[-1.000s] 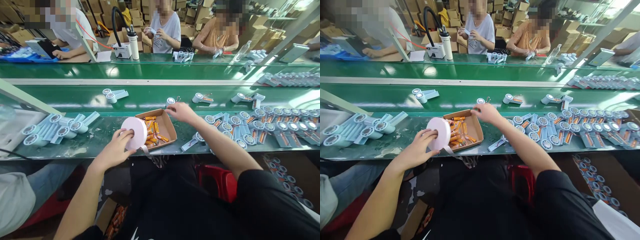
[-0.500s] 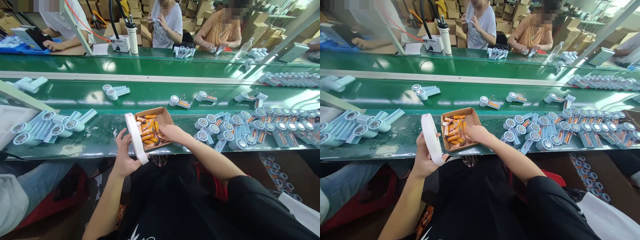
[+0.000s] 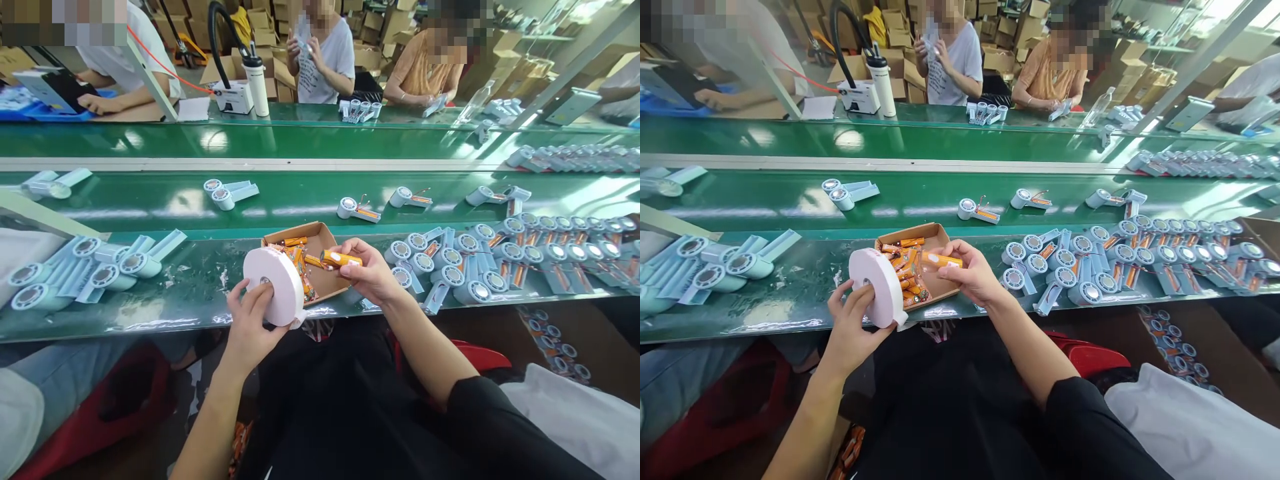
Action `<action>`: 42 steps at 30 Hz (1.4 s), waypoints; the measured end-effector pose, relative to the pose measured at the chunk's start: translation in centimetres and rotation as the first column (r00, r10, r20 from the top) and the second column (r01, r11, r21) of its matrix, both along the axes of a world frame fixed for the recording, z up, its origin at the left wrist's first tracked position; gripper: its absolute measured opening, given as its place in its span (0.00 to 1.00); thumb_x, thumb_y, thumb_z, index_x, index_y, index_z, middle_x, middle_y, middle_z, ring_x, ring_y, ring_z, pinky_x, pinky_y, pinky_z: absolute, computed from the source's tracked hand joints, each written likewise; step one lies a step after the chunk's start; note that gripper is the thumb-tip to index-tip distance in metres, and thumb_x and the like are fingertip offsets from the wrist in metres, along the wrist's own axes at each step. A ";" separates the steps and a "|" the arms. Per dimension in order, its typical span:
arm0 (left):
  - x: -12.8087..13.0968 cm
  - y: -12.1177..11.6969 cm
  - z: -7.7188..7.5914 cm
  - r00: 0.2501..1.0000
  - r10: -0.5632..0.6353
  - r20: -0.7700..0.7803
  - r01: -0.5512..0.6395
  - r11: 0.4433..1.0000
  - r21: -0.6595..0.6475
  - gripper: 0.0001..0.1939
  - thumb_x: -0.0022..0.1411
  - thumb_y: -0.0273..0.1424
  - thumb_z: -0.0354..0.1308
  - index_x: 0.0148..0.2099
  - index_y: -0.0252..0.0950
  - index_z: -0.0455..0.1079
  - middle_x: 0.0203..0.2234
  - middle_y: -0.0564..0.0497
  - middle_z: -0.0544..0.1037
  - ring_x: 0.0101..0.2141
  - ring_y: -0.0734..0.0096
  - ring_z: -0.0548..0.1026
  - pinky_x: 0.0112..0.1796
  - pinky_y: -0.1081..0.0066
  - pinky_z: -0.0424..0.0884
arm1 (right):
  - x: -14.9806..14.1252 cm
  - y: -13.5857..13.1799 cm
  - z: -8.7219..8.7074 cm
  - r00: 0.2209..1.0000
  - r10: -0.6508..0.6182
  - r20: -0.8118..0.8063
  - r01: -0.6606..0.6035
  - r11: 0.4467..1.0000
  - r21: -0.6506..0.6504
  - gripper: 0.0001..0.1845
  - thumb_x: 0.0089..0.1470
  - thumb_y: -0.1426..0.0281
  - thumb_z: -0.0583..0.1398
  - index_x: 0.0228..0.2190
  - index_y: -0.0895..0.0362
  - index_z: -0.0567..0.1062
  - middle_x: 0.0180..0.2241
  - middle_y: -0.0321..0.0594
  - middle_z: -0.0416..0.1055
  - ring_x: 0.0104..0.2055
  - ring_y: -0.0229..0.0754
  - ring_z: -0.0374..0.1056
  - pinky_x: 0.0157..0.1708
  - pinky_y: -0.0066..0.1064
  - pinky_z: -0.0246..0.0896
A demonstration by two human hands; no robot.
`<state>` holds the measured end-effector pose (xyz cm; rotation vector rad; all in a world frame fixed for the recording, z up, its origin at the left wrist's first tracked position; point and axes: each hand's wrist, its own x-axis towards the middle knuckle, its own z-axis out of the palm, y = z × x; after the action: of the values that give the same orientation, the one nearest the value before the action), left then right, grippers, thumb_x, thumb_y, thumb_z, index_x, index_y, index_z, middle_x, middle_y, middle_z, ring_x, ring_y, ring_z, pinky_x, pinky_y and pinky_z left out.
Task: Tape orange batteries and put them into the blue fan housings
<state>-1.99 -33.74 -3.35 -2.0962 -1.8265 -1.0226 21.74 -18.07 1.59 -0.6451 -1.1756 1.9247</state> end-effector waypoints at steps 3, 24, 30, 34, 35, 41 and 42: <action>0.6 0.1 0.1 0.998 0.020 -0.054 -0.020 1.000 0.003 0.27 0.60 0.31 0.71 0.60 0.38 0.68 0.51 0.40 0.79 0.62 0.39 0.64 0.58 0.46 0.72 | -0.3 -1.4 0.1 0.994 -0.111 0.010 0.111 0.994 0.022 0.24 0.42 0.58 0.79 0.35 0.53 0.78 0.35 0.36 0.82 0.35 0.43 0.81 0.38 0.34 0.81; 1.3 0.8 3.2 0.923 0.066 -0.379 -0.058 0.998 0.035 0.30 0.66 0.26 0.63 0.68 0.46 0.70 0.49 0.49 0.84 0.47 0.50 0.66 0.55 0.47 0.62 | -0.5 -0.1 0.6 0.930 -0.047 0.364 -0.051 0.965 0.256 0.22 0.46 0.63 0.76 0.44 0.54 0.85 0.41 0.40 0.85 0.46 0.52 0.82 0.54 0.48 0.78; 6.4 2.1 1.6 0.941 0.255 -0.223 -0.228 0.964 0.139 0.27 0.65 0.44 0.67 0.61 0.36 0.75 0.37 0.42 0.78 0.41 0.53 0.64 0.43 0.53 0.61 | -4.7 -3.1 -1.3 0.863 -0.501 -0.059 0.498 0.865 -0.055 0.29 0.51 0.52 0.73 0.49 0.51 0.76 0.49 0.44 0.83 0.53 0.51 0.80 0.53 0.44 0.79; 8.6 3.1 1.1 0.959 0.269 -0.086 -0.262 0.961 0.091 0.26 0.65 0.47 0.67 0.58 0.36 0.76 0.38 0.41 0.77 0.42 0.52 0.65 0.45 0.53 0.60 | -6.5 -4.4 -2.6 0.778 -0.618 -0.112 0.608 0.786 -0.115 0.31 0.49 0.53 0.74 0.50 0.49 0.72 0.53 0.46 0.81 0.57 0.52 0.78 0.54 0.45 0.78; 8.8 3.4 1.1 0.958 0.281 -0.061 -0.277 0.958 0.071 0.26 0.65 0.48 0.66 0.58 0.37 0.77 0.40 0.41 0.77 0.42 0.52 0.66 0.46 0.52 0.59 | -6.5 -4.1 -2.6 0.777 -0.618 -0.120 0.609 0.786 -0.108 0.30 0.49 0.54 0.74 0.49 0.49 0.72 0.52 0.46 0.81 0.56 0.52 0.78 0.53 0.45 0.78; 8.3 3.9 2.1 0.992 0.074 -0.105 -0.090 0.984 -0.152 0.30 0.62 0.49 0.70 0.60 0.38 0.76 0.45 0.41 0.80 0.45 0.51 0.69 0.47 0.50 0.63 | -1.3 2.4 1.6 0.716 -0.691 -0.101 0.697 0.715 0.054 0.08 0.52 0.73 0.71 0.35 0.54 0.79 0.39 0.43 0.84 0.47 0.48 0.81 0.44 0.36 0.80; 7.6 4.2 2.3 0.994 -0.014 -0.112 -0.012 0.973 -0.230 0.33 0.59 0.50 0.72 0.61 0.39 0.76 0.47 0.41 0.80 0.46 0.51 0.70 0.49 0.51 0.65 | 0.2 4.2 2.5 0.664 -0.734 -0.143 0.745 0.667 0.036 0.05 0.59 0.74 0.65 0.32 0.52 0.78 0.42 0.39 0.84 0.50 0.42 0.80 0.46 0.30 0.78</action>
<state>5.62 -29.53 -1.04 -2.2314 -1.9695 -0.7046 21.98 -13.84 4.04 -0.7950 -0.7359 1.1712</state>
